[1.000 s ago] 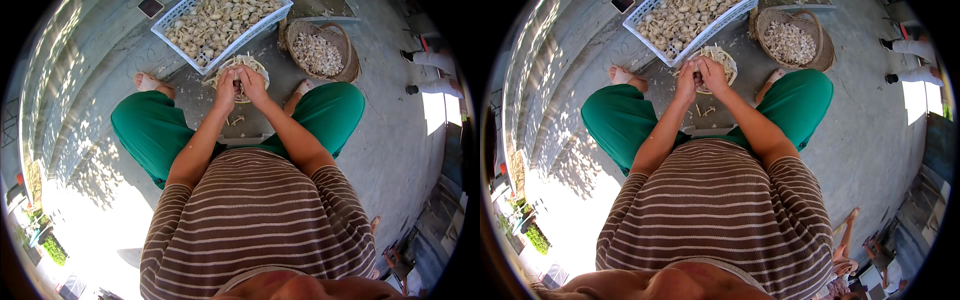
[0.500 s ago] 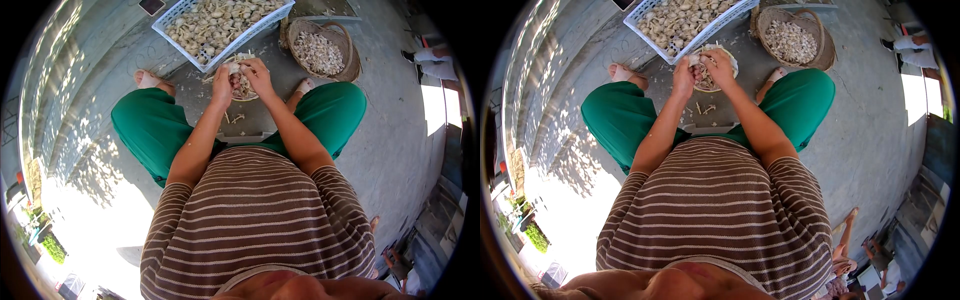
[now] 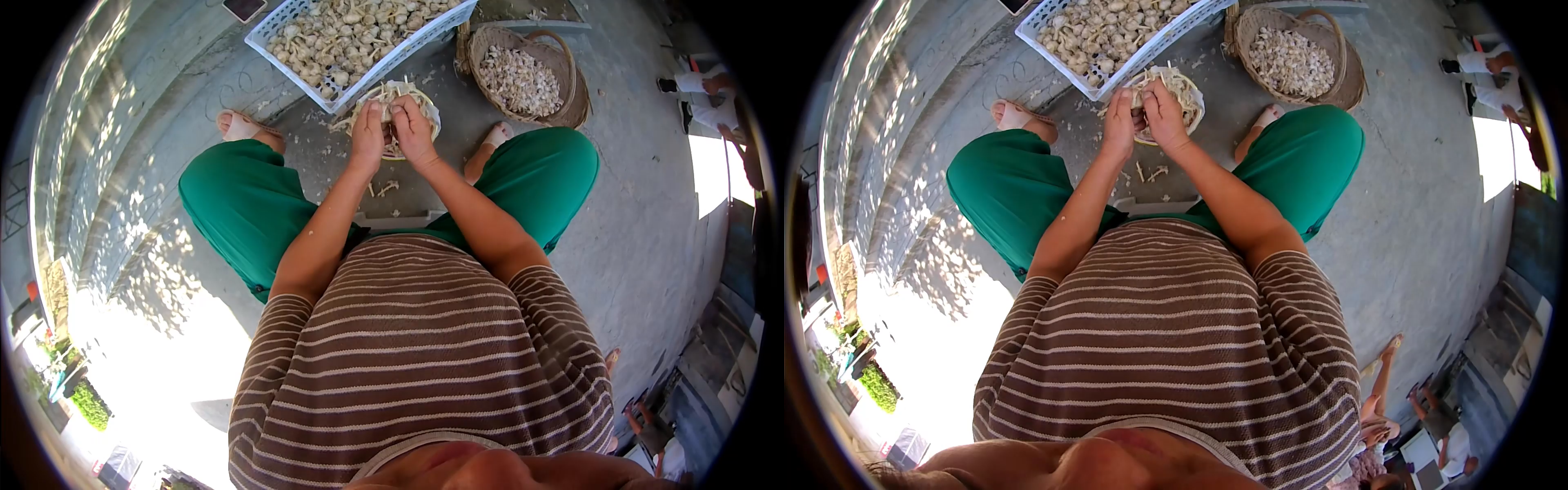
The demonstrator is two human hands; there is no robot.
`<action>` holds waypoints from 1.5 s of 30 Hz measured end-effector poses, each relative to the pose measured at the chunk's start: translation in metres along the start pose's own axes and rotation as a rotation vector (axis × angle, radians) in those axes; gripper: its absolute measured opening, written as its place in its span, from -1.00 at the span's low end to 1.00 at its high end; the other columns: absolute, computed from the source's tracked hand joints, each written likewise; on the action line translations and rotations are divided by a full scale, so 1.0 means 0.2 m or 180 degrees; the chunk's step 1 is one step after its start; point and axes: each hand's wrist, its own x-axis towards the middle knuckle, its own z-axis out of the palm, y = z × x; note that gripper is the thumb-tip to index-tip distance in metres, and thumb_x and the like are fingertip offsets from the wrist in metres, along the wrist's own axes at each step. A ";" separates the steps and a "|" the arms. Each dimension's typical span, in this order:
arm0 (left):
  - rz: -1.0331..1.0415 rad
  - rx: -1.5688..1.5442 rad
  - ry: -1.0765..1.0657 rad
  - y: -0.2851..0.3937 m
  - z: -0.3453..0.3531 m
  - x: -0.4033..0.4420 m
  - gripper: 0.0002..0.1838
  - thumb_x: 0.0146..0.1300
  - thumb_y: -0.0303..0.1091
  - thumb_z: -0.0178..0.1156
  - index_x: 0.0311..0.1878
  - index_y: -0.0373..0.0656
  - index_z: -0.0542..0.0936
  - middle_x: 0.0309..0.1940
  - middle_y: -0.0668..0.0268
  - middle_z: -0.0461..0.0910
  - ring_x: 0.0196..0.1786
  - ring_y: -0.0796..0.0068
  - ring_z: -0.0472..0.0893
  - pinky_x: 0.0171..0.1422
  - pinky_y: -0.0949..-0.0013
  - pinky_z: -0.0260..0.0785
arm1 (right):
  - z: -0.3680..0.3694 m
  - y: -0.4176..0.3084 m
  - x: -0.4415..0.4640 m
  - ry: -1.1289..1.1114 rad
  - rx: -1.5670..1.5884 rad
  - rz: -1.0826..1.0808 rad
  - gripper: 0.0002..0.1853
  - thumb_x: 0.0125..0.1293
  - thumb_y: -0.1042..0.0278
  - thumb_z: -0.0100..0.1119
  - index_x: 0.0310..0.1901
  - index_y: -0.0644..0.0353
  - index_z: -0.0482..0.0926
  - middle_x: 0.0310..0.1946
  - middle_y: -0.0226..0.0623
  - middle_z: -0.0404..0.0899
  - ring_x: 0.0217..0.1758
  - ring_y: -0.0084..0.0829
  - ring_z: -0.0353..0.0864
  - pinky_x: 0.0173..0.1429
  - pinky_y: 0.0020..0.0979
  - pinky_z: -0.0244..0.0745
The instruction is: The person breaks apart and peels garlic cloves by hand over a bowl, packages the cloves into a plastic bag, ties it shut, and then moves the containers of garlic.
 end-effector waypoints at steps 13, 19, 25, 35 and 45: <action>-0.0187 -0.1285 -0.0248 0.10 -0.05 0.05 -0.66 0.38 -0.14 -0.25 -0.35 -0.17 0.38 -0.55 0.36 0.35 -0.57 0.57 0.30 -0.53 0.51 0.14 | -0.06 -0.04 0.07 -0.0889 0.2787 0.1480 -0.73 0.39 0.41 -0.10 0.04 0.36 0.42 -0.43 -0.23 0.52 -0.46 -0.49 0.54 -0.32 -0.49 0.56; -0.0482 -0.1382 -0.0204 0.10 -0.06 0.05 -0.66 0.37 -0.14 -0.23 -0.28 -0.20 0.42 -0.47 0.29 0.43 -0.45 0.46 0.39 -0.36 0.37 0.30 | -0.07 -0.02 0.07 -0.0738 0.2440 0.1470 -0.79 0.38 0.32 -0.05 -0.15 0.28 0.49 -0.58 -0.41 0.40 -0.66 -0.63 0.28 -0.57 -0.59 0.30; -0.0583 -0.1364 -0.0353 0.06 -0.06 0.06 -0.70 0.35 -0.18 -0.16 -0.22 -0.21 0.45 -0.41 0.26 0.48 -0.40 0.43 0.44 -0.29 0.34 0.37 | -0.06 0.01 0.07 -0.0390 0.2385 0.1483 -0.75 0.38 0.18 -0.03 -0.39 0.14 0.42 -0.61 -0.52 0.33 -0.67 -0.67 0.23 -0.61 -0.62 0.08; -0.0344 -0.0827 -0.0212 0.14 -0.03 0.03 -0.83 0.28 -0.32 0.08 -0.24 -0.25 0.46 -0.45 0.34 0.47 -0.41 0.55 0.46 -0.39 0.49 0.32 | -0.08 0.00 0.11 -0.0331 0.2395 0.1322 -0.88 0.31 0.36 0.09 -0.28 0.23 0.50 -0.50 -0.39 0.53 -0.55 -0.60 0.49 -0.51 -0.59 0.42; -0.0093 -0.0098 -0.0407 0.13 -0.02 0.03 -0.92 0.23 -0.47 0.16 -0.26 -0.27 0.50 -0.58 0.42 0.42 -0.54 0.69 0.37 -0.55 0.60 0.17 | -0.08 0.02 0.10 -0.0185 0.2368 0.1190 -0.90 0.22 0.42 0.20 -0.31 0.25 0.54 -0.53 -0.41 0.52 -0.57 -0.61 0.47 -0.53 -0.58 0.41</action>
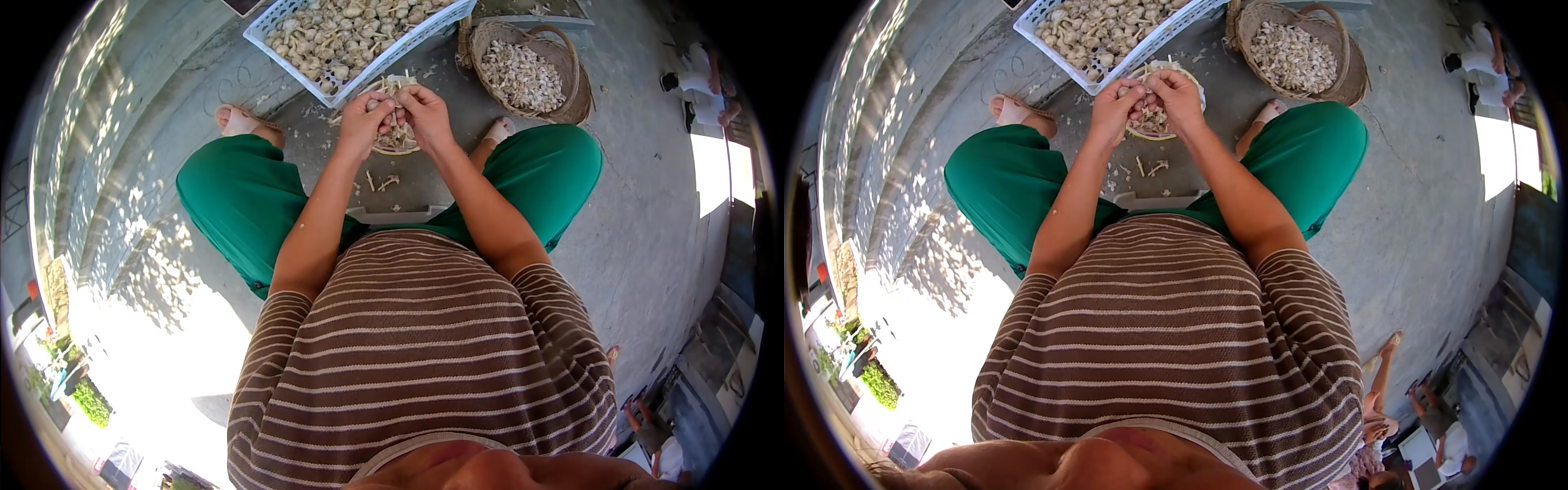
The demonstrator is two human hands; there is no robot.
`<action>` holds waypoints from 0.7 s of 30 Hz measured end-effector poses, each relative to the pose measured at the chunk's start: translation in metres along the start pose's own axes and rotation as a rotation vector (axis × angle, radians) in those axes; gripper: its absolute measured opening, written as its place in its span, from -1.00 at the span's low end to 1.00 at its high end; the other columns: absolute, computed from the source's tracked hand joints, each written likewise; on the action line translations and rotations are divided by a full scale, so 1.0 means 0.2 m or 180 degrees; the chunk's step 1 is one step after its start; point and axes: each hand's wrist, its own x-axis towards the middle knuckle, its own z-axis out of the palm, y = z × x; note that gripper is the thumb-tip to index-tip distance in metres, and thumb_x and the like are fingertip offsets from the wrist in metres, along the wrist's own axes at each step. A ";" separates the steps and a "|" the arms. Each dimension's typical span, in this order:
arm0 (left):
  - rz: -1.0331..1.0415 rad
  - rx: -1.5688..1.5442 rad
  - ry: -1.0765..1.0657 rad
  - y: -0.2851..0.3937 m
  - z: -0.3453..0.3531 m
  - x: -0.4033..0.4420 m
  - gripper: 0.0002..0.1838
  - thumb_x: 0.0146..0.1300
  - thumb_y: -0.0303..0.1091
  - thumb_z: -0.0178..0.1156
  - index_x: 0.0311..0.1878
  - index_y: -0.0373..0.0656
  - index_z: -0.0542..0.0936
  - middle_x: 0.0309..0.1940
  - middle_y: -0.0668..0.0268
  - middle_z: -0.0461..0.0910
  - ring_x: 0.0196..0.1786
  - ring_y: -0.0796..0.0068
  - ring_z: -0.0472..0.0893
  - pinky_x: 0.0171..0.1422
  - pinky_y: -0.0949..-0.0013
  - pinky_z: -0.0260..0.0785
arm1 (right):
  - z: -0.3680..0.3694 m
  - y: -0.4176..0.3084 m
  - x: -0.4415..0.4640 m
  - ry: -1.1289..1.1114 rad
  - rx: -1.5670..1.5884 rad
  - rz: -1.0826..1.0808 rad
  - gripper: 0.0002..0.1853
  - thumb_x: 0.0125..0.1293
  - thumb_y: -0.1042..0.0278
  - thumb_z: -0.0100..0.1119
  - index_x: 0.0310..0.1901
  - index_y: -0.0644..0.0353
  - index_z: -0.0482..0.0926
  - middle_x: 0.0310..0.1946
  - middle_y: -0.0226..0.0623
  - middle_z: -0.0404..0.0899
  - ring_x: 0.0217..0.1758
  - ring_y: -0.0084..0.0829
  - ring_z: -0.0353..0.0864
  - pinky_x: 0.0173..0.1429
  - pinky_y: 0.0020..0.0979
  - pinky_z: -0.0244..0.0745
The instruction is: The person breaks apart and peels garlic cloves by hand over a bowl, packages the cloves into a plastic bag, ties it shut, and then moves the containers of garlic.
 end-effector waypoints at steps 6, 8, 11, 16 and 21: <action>-0.0298 -0.0610 -0.0030 0.00 -0.02 0.01 -0.94 0.20 -0.52 0.13 -0.27 -0.28 0.50 -0.52 0.36 0.44 -0.53 0.66 0.37 -0.56 0.60 0.14 | -0.03 -0.01 0.01 -0.0172 0.0003 0.0173 -0.89 0.22 0.42 0.20 -0.27 0.27 0.55 -0.52 -0.39 0.53 -0.56 -0.59 0.48 -0.49 -0.58 0.43; -0.0438 -0.0831 -0.0017 -0.01 -0.04 0.02 -0.94 0.20 -0.51 0.14 -0.28 -0.29 0.50 -0.49 0.33 0.46 -0.52 0.63 0.38 -0.57 0.60 0.14 | -0.04 -0.02 0.02 -0.0321 -0.0032 0.0222 -0.88 0.24 0.42 0.17 -0.24 0.26 0.54 -0.48 -0.39 0.54 -0.50 -0.58 0.50 -0.43 -0.57 0.44; -0.0564 -0.1007 0.0042 0.01 -0.05 0.02 -0.94 0.20 -0.51 0.13 -0.29 -0.29 0.49 -0.49 0.31 0.46 -0.52 0.61 0.38 -0.58 0.60 0.14 | -0.05 -0.02 0.02 -0.0543 -0.0038 0.0229 -0.87 0.27 0.43 0.14 -0.18 0.25 0.52 -0.43 -0.38 0.54 -0.43 -0.58 0.51 -0.34 -0.56 0.46; -0.0571 -0.1172 0.0075 0.00 -0.05 0.03 -0.95 0.19 -0.53 0.13 -0.31 -0.30 0.49 -0.49 0.28 0.47 -0.54 0.59 0.40 -0.60 0.58 0.16 | -0.03 -0.01 0.02 -0.0634 0.0103 0.0113 -0.85 0.28 0.45 0.11 -0.16 0.30 0.52 -0.43 -0.35 0.55 -0.43 -0.56 0.53 -0.33 -0.56 0.51; -0.0597 -0.1465 0.0133 0.00 -0.05 0.04 -0.97 0.18 -0.55 0.12 -0.34 -0.30 0.49 -0.51 0.25 0.48 -0.54 0.57 0.40 -0.60 0.56 0.17 | -0.01 -0.02 -0.01 -0.0341 0.0573 0.0211 -0.84 0.33 0.46 0.01 -0.12 0.32 0.49 -0.32 -0.31 0.56 -0.32 -0.50 0.57 -0.26 -0.50 0.56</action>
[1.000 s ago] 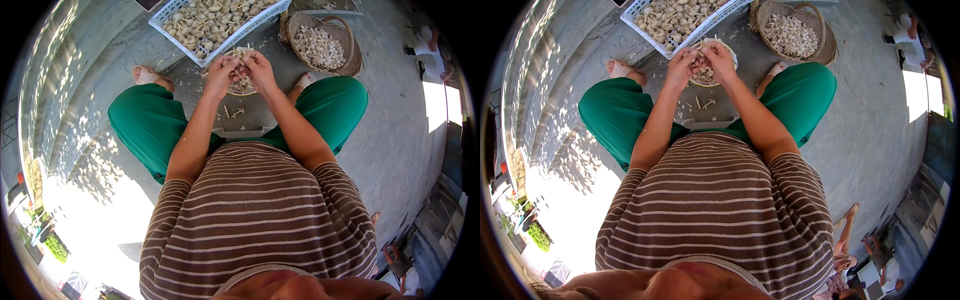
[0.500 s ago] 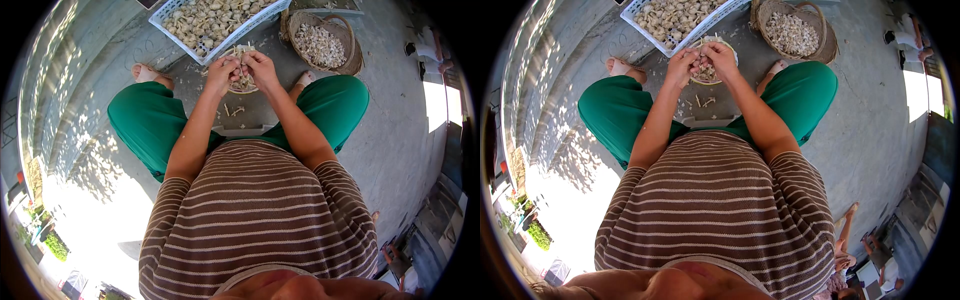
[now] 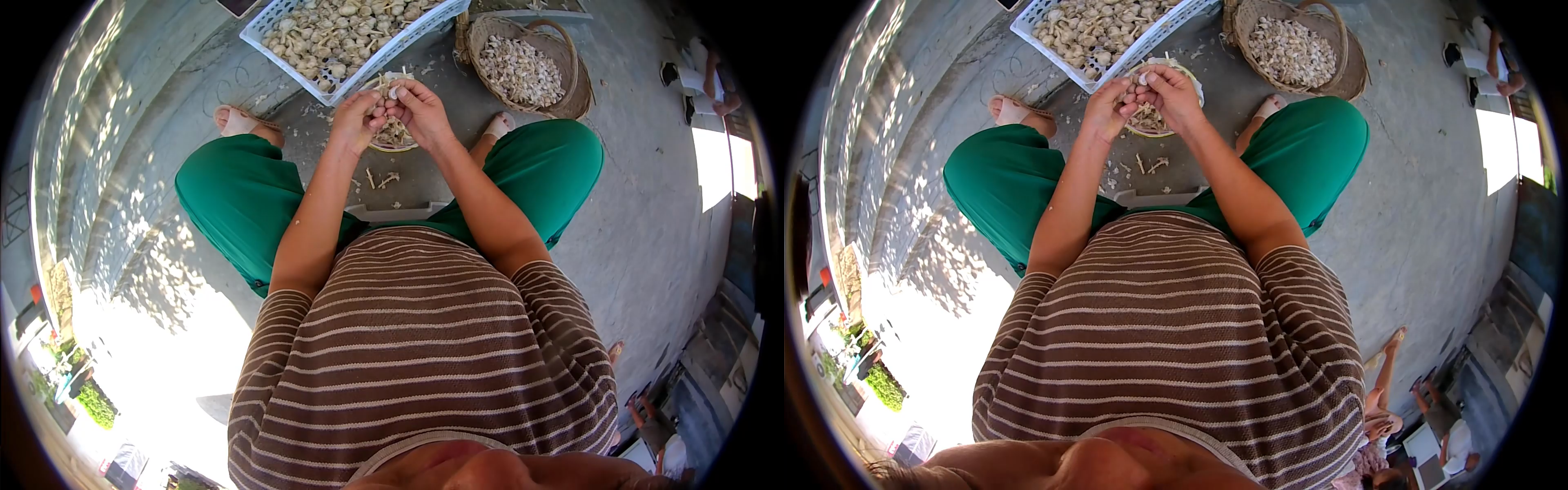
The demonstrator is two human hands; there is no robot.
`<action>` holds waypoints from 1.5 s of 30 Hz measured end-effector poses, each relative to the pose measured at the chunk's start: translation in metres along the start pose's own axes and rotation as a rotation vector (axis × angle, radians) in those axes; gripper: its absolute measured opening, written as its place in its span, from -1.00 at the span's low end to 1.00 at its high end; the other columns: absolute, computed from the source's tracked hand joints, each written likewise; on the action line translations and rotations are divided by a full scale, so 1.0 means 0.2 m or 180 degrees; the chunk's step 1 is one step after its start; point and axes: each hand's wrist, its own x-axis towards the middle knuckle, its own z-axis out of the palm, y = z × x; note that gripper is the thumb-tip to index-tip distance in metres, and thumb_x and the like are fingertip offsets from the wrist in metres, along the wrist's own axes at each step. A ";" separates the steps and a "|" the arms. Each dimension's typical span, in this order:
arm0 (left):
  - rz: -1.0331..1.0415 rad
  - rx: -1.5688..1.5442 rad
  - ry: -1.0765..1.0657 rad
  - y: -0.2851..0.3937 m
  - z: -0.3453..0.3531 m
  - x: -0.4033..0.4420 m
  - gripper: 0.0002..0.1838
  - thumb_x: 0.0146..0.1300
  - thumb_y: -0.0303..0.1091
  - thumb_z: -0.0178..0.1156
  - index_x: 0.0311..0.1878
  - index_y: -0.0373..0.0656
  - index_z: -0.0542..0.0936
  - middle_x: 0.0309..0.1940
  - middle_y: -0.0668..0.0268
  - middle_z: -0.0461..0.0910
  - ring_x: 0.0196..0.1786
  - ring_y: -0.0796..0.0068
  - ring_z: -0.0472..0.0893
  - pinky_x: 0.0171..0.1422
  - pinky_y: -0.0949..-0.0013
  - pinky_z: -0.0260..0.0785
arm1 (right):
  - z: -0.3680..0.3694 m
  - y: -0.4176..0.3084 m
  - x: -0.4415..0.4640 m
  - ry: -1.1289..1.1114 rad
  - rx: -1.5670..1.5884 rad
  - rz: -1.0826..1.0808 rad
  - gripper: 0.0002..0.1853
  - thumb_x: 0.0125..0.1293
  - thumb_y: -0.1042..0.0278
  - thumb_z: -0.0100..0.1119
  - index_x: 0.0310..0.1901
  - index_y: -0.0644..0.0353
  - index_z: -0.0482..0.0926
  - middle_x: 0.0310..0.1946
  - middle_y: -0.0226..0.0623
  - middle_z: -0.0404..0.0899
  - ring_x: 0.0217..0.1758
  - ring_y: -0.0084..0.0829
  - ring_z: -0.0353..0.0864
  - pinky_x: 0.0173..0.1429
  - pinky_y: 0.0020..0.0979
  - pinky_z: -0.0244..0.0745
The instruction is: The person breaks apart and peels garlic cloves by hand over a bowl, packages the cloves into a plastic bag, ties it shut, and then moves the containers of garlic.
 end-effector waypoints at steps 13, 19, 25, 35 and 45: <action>-0.0079 -0.0188 0.0177 -0.05 -0.05 0.04 -0.84 0.26 -0.40 0.02 -0.17 -0.28 0.43 -0.30 0.14 0.47 -0.34 0.37 0.44 -0.33 0.39 0.32 | -0.31 -0.14 0.19 0.1882 0.1434 -0.0953 -0.92 0.30 0.58 -0.04 -0.24 0.37 0.44 -0.30 -0.22 0.51 -0.23 -0.35 0.56 -0.11 -0.44 0.60; -0.0124 -0.0042 0.0237 -0.06 -0.03 0.03 -0.80 0.14 -0.49 -0.03 -0.15 -0.26 0.45 -0.31 0.19 0.49 -0.32 0.38 0.46 -0.25 0.40 0.36 | -0.38 -0.43 0.26 0.1763 0.0850 -0.1322 -0.88 0.33 0.49 -0.08 -0.25 0.36 0.41 -0.36 -0.22 0.47 -0.33 -0.36 0.54 -0.29 -0.40 0.56; -0.0030 -0.0028 -0.0084 -0.05 -0.03 0.03 -0.76 0.14 -0.52 -0.05 -0.11 -0.26 0.45 -0.29 0.20 0.51 -0.33 0.44 0.47 -0.25 0.41 0.37 | -0.30 -0.27 0.20 0.1249 0.0602 -0.0412 -0.93 0.33 0.47 -0.09 -0.28 0.27 0.37 -0.44 -0.24 0.42 -0.54 -0.45 0.32 -0.53 -0.45 0.24; 0.0140 -0.0005 -0.0099 -0.05 0.02 0.00 -0.84 0.22 -0.49 0.08 -0.13 -0.19 0.41 -0.25 0.19 0.53 -0.38 0.48 0.47 -0.27 0.44 0.39 | -0.13 -0.16 0.12 0.0666 0.0104 -0.0145 -0.92 0.25 0.56 0.08 -0.23 0.22 0.43 -0.48 -0.31 0.48 -0.52 -0.55 0.43 -0.55 -0.59 0.25; 0.0656 0.1296 0.0328 -0.10 0.02 0.02 -0.88 0.18 -0.50 0.20 -0.26 -0.20 0.45 -0.60 0.45 0.39 -0.57 0.67 0.35 -0.53 0.56 0.22 | -0.03 -0.06 0.04 0.0020 -0.1313 0.0038 -0.92 0.28 0.45 0.11 -0.22 0.18 0.46 -0.53 -0.45 0.51 -0.55 -0.66 0.44 -0.50 -0.65 0.29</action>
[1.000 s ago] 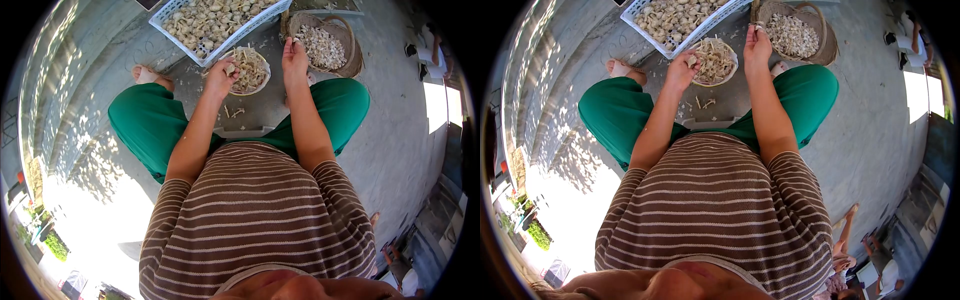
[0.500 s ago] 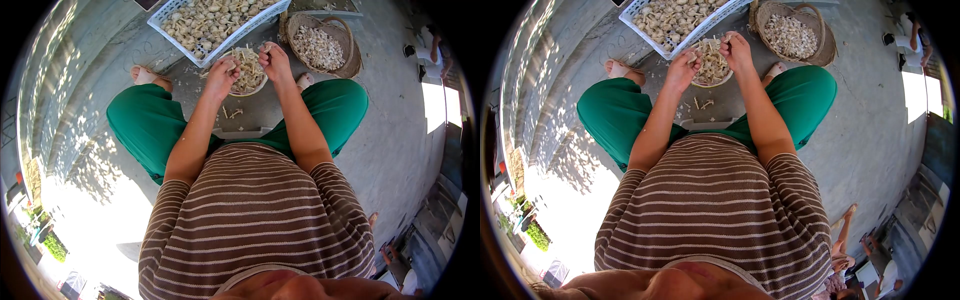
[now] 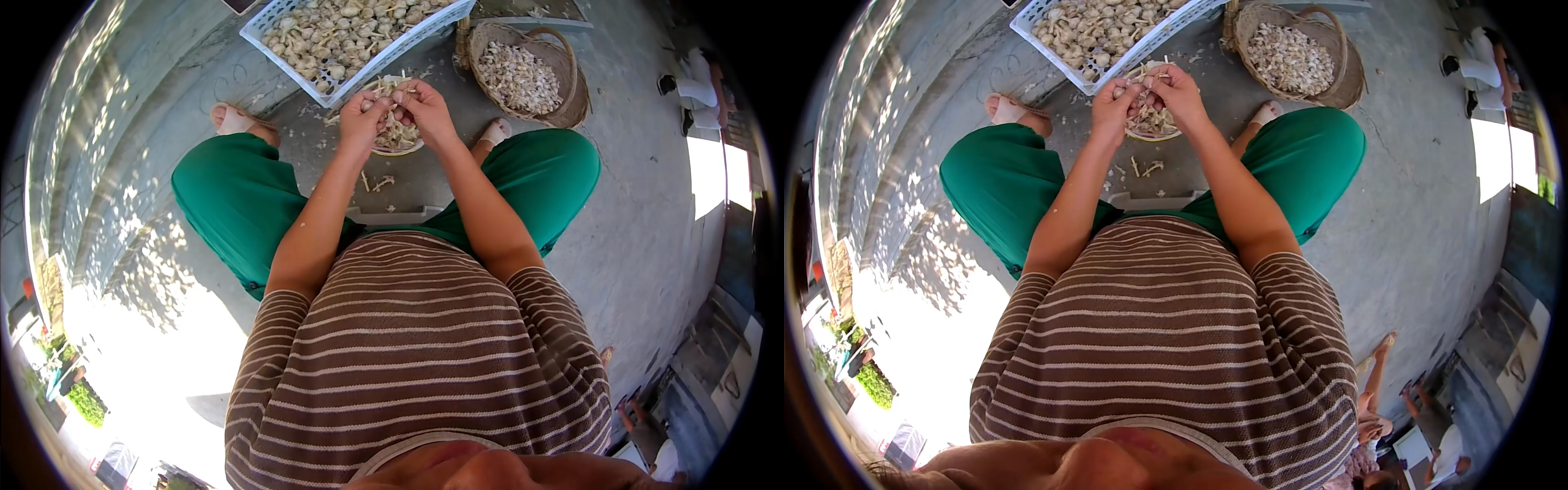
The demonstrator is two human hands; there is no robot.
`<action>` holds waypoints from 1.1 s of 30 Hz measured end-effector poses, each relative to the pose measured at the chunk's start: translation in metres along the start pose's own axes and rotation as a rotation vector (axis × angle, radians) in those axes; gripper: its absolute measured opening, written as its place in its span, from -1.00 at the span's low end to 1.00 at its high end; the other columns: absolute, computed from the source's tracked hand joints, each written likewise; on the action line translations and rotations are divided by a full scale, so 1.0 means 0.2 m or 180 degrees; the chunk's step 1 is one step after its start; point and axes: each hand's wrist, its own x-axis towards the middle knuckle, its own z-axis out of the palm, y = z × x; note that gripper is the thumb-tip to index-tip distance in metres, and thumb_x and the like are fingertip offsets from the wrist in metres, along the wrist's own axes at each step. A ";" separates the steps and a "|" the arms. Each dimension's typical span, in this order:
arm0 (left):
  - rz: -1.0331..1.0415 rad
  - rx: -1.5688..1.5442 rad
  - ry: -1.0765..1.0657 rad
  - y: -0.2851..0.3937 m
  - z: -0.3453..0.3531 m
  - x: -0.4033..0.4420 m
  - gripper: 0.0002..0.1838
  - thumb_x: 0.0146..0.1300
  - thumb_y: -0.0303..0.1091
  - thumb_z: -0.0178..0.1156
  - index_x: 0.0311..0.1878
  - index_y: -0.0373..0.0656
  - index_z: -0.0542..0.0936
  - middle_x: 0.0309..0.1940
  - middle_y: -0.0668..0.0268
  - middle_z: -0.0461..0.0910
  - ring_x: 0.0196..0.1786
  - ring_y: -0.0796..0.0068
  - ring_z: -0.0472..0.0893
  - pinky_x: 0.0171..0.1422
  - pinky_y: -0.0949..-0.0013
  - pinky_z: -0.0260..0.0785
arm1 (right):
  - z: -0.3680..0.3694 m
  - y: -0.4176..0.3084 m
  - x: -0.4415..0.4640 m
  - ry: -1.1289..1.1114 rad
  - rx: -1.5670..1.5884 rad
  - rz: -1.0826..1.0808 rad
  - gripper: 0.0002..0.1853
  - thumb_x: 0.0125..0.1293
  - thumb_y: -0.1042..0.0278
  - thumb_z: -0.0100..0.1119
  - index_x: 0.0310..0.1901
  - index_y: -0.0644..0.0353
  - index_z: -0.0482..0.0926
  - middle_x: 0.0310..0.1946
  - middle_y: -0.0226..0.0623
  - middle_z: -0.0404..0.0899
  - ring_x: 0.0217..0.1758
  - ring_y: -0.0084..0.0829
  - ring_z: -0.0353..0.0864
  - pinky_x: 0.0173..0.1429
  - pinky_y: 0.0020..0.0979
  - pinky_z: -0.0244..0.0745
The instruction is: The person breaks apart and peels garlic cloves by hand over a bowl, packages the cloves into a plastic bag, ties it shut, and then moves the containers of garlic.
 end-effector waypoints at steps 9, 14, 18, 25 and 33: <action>-0.0019 0.1060 0.0205 -0.04 -0.05 0.02 -0.82 0.11 -0.47 0.22 -0.28 -0.21 0.41 -0.44 0.37 0.44 -0.51 0.67 0.37 -0.54 0.55 0.18 | -0.28 0.06 0.13 0.1971 0.2774 -0.0284 -0.75 0.37 0.38 -0.08 -0.11 0.45 0.39 -0.18 0.01 0.52 -0.15 -0.19 0.58 -0.08 -0.38 0.59; -0.0030 0.0404 -0.0027 0.01 0.00 -0.02 -0.72 0.13 -0.57 0.04 -0.05 -0.27 0.37 -0.48 0.34 0.43 -0.51 0.63 0.36 -0.45 0.54 0.23 | -0.41 -0.23 0.16 0.1806 0.2854 -0.0982 -0.63 0.36 0.32 -0.05 0.03 0.49 0.34 -0.13 0.02 0.52 -0.05 -0.12 0.57 -0.02 -0.32 0.58; 0.0022 0.0563 -0.0317 -0.02 -0.04 0.02 -0.69 0.10 -0.57 0.05 -0.03 -0.24 0.39 -0.35 0.27 0.47 -0.47 0.60 0.40 -0.44 0.52 0.26 | -0.26 -0.13 0.09 0.1029 0.0925 -0.0483 -0.72 0.28 0.36 0.11 -0.02 0.31 0.48 -0.30 -0.28 0.57 -0.25 -0.40 0.60 -0.23 -0.50 0.52; 0.1133 0.1169 0.0261 -0.03 -0.03 0.03 -0.77 0.09 -0.54 0.18 -0.14 -0.26 0.47 -0.39 0.32 0.50 -0.35 0.61 0.48 -0.27 0.50 0.36 | 0.01 -0.01 0.02 -0.0162 -0.0938 -0.0753 -0.77 0.16 0.47 0.26 -0.13 0.28 0.57 -0.43 -0.49 0.54 -0.40 -0.71 0.44 -0.30 -0.63 0.39; 0.1724 0.1991 0.0039 0.03 -0.05 0.01 -0.73 0.06 -0.50 0.23 -0.13 -0.19 0.51 -0.39 0.26 0.56 -0.38 0.45 0.56 -0.26 0.42 0.40 | 0.03 -0.02 -0.01 -0.0016 -0.1087 -0.0503 -0.85 0.19 0.45 0.22 -0.24 0.28 0.52 -0.54 -0.46 0.53 -0.57 -0.70 0.43 -0.52 -0.58 0.37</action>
